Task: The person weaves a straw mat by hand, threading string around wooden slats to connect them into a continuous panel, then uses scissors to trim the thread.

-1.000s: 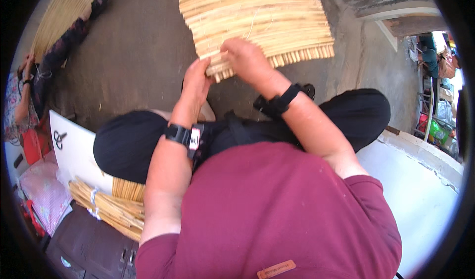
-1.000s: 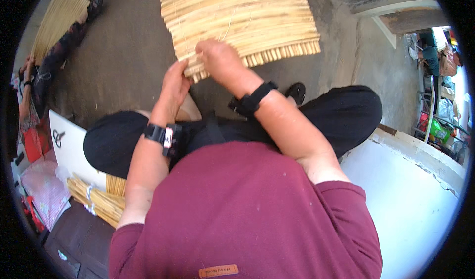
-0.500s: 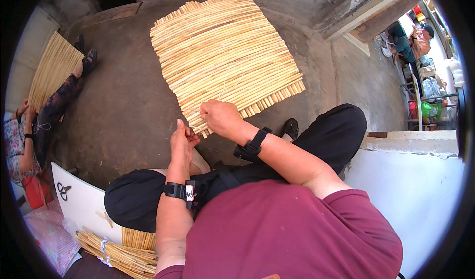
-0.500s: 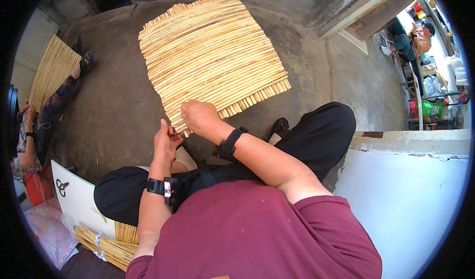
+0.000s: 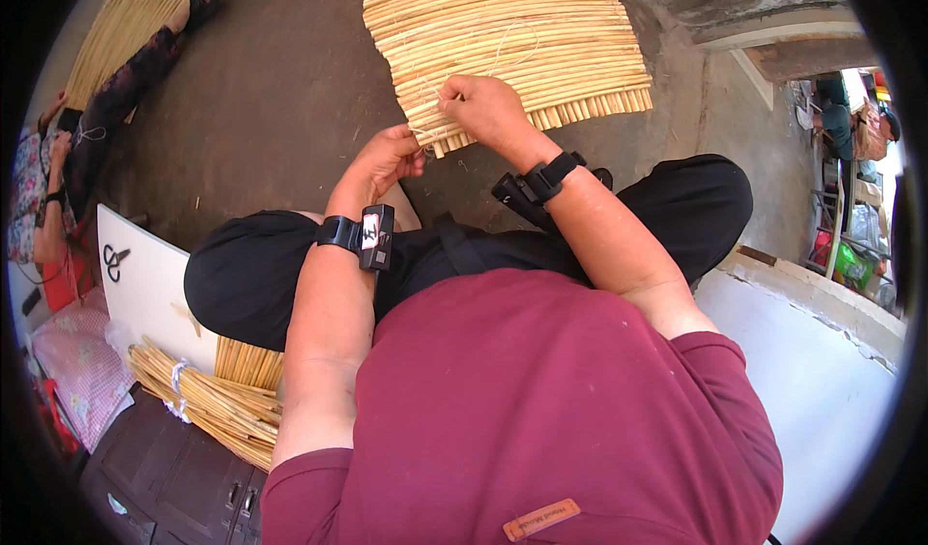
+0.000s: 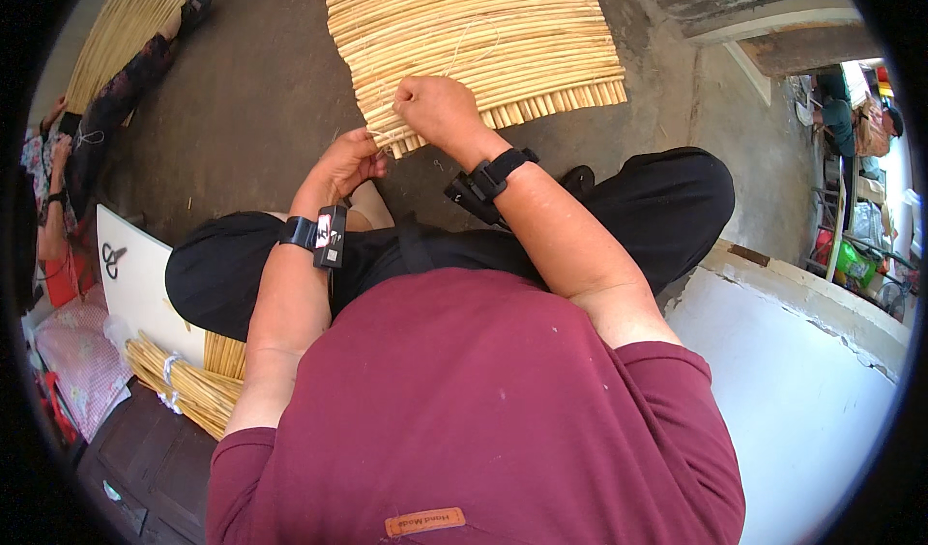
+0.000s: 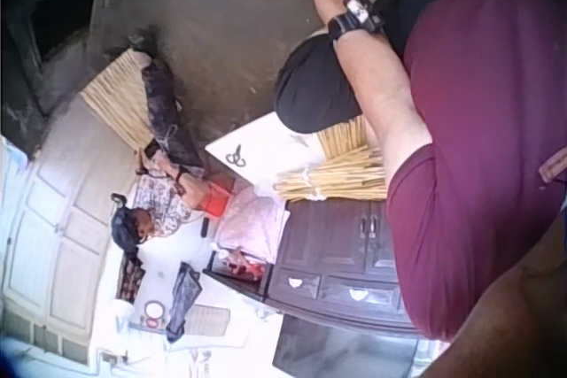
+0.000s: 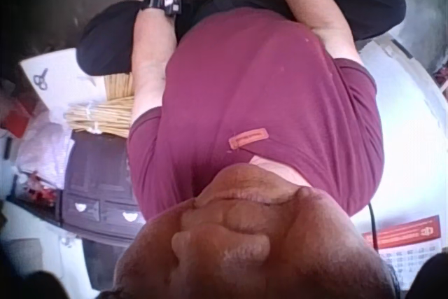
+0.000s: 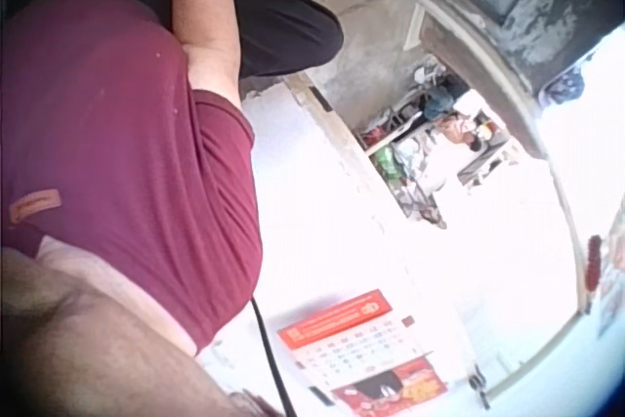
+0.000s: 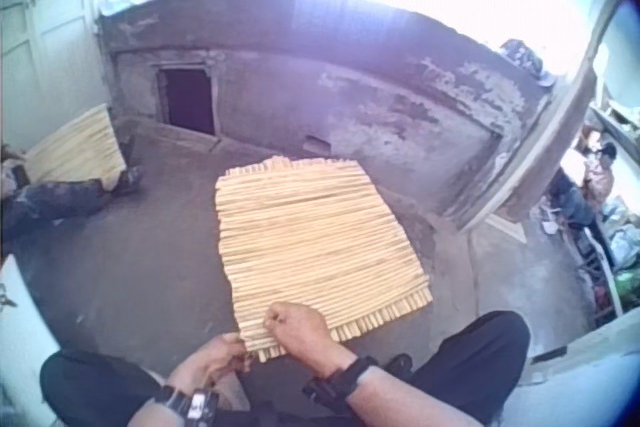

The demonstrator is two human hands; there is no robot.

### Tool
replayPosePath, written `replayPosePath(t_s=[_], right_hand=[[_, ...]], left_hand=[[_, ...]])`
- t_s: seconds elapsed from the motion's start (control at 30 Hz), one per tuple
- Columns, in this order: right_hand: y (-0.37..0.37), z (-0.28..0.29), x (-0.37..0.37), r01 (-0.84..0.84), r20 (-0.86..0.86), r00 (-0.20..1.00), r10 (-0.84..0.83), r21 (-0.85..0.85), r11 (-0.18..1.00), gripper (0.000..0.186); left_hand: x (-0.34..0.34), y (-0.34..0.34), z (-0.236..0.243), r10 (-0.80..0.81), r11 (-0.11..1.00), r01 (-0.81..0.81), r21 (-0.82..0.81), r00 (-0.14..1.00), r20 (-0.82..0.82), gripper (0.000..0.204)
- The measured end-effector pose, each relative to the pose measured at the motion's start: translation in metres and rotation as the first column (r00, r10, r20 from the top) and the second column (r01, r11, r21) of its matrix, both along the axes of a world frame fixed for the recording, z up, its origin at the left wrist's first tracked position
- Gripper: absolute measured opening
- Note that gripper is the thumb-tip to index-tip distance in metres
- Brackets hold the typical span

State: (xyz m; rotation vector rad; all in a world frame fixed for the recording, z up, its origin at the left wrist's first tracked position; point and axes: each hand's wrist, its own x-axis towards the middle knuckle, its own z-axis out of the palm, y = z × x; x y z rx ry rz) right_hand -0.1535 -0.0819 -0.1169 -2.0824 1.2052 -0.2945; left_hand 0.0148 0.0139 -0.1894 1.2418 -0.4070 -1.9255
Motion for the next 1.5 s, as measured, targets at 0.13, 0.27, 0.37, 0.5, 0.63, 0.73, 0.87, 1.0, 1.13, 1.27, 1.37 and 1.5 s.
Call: replayPosePath(t_s=[0.13,0.27,0.37,0.5,0.63,0.73,0.87,1.0,1.13,1.27,1.37,1.5], right_hand=[[0.002,-0.001,0.0,0.017,-0.004,1.0,-0.017,0.031,0.999,0.02],[0.005,0.0,0.0,0.015,0.006,1.0,-0.015,0.002,1.0,0.018],[0.007,0.0,-0.001,0.005,0.019,1.0,-0.005,-0.009,1.0,0.018],[0.006,-0.002,-0.003,0.014,0.004,1.0,-0.014,-0.023,1.0,0.017],[0.006,-0.004,-0.001,0.003,0.018,1.0,-0.003,-0.017,1.0,0.018],[0.005,-0.006,-0.001,0.007,0.021,1.0,-0.007,-0.022,1.0,0.018],[0.008,0.002,0.002,0.011,0.009,1.0,-0.011,0.008,1.0,0.017],[0.004,-0.011,0.004,-0.045,0.348,0.936,-0.045,0.247,0.968,0.014],[-0.005,0.092,-0.006,-0.497,0.922,0.181,-0.342,0.386,0.777,0.01],[0.002,0.187,-0.042,-0.497,0.865,-0.083,-0.494,0.394,0.773,0.013],[0.015,0.172,-0.083,-0.475,0.94,0.036,-0.338,0.313,0.822,0.013],[0.034,0.149,-0.152,-0.256,0.717,0.662,-0.218,0.489,0.834,0.006]], left_hand=[[0.011,0.002,-0.014,-0.156,0.978,0.207,-0.033,0.825,0.543,0.017],[0.022,0.006,-0.035,-0.205,0.907,0.379,0.186,0.009,0.979,0.022],[0.027,0.008,-0.045,-0.407,0.891,0.227,0.394,0.012,0.913,0.021],[0.034,0.008,-0.032,0.031,0.888,-0.284,0.362,0.822,0.569,0.013],[0.05,0.015,-0.036,0.579,0.618,-0.732,0.285,0.67,0.465,0.022],[0.03,0.008,-0.012,0.6,0.683,-0.721,-0.115,0.465,0.651,0.03],[-0.009,-0.012,0.039,0.478,0.877,-0.471,-0.097,0.832,0.28,0.031],[-0.018,-0.021,0.031,0.357,0.931,-0.304,-0.199,0.868,0.343,0.025],[-0.015,-0.022,0.025,0.359,0.928,-0.296,-0.225,0.872,0.334,0.016],[-0.013,-0.021,0.028,0.355,0.932,-0.296,-0.211,0.868,0.348,0.014],[-0.014,-0.018,0.02,0.364,0.929,-0.311,-0.202,0.871,0.331,0.023],[-0.032,-0.002,0.032,0.482,0.873,-0.488,0.001,0.862,0.158,0.056]])
